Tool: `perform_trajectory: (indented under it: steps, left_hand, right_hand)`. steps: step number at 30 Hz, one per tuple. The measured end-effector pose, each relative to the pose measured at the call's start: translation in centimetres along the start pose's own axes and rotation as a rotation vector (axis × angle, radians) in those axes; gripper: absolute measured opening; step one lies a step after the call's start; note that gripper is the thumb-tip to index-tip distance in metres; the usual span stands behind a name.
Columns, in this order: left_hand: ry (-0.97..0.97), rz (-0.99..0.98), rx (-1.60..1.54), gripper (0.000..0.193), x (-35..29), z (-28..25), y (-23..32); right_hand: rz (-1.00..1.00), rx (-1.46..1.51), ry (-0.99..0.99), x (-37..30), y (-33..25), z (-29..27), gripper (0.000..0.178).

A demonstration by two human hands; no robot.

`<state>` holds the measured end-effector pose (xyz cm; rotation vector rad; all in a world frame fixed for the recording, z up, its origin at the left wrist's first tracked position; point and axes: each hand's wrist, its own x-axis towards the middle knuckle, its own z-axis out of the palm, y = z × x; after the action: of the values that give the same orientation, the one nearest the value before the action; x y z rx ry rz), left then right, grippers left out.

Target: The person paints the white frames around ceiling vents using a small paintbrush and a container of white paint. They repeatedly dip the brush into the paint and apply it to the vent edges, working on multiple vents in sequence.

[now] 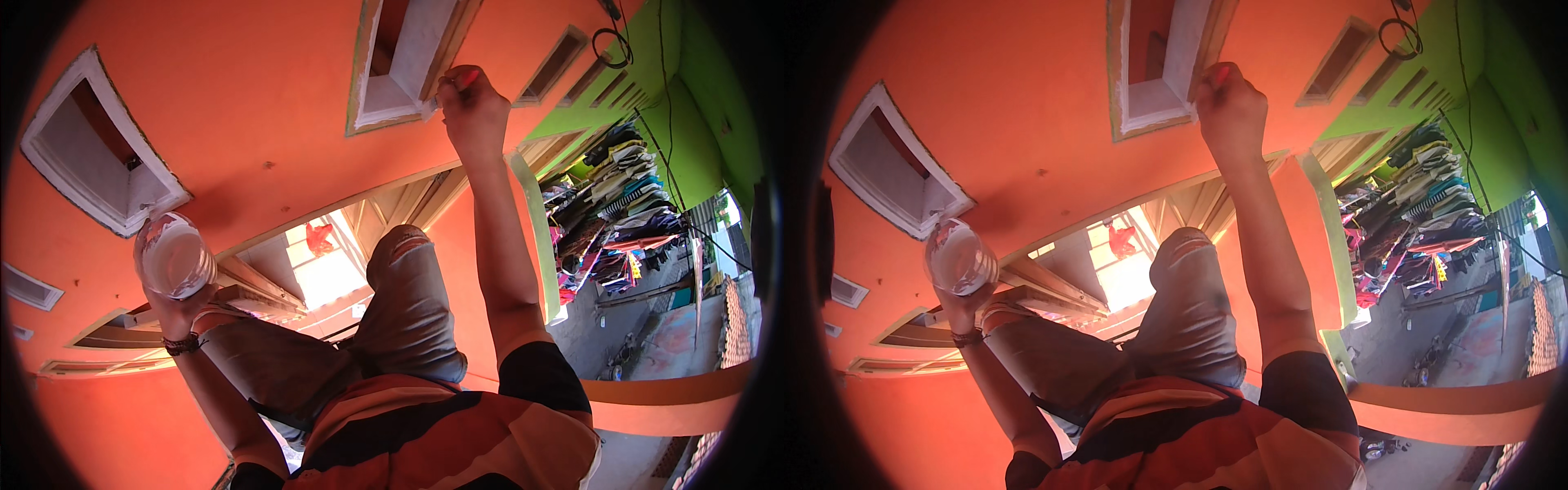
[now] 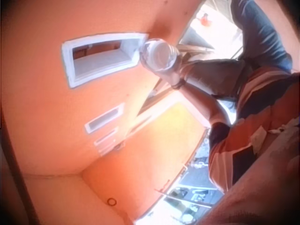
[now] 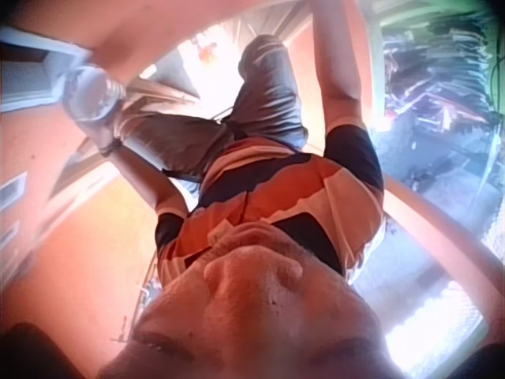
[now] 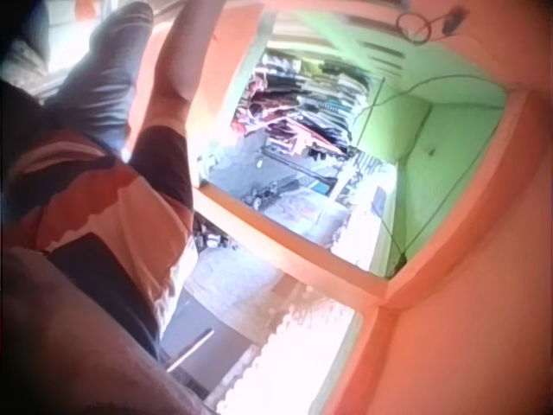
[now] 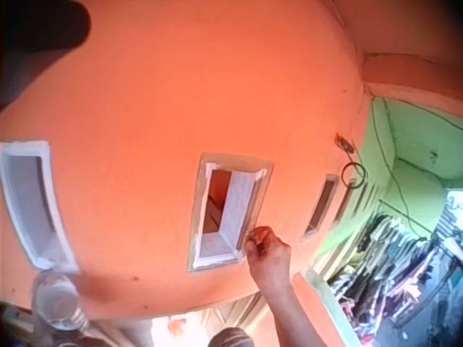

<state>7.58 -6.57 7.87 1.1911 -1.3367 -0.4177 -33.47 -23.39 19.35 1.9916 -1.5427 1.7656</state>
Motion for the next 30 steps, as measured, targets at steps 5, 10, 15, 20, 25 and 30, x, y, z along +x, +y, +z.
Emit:
perform_trajectory:
  steps: [5,10,15,20,25,30]
  left_hand:
    - [-0.025,-0.038,0.018,0.103,-0.4,-0.8,-1.1]
    - [-0.01,-0.019,0.015,0.099,-0.3,-0.4,-0.6]
    - [-0.033,-0.018,0.005,0.099,-0.2,-0.6,-0.9]
    - [-0.043,-0.032,0.042,0.1,-0.1,-0.8,-0.8]
    - [-0.031,-0.029,-0.005,0.102,0.2,0.0,0.2]
    - [-0.044,-0.045,0.004,0.103,0.0,-0.5,-0.4]
  right_hand:
    - [0.004,0.013,0.02,0.1,0.1,0.0,0.008]
    - [-0.038,-0.036,0.038,0.3,0.3,0.2,0.008]
    - [-0.027,-0.049,-0.016,0.1,0.1,0.3,0.009]
    - [-0.028,-0.037,-0.032,0.0,-0.3,0.3,0.008]
    - [-0.037,-0.01,-0.023,-0.2,-0.4,0.5,0.007]
    - [0.018,0.074,-0.051,-0.2,-0.8,0.1,0.008]
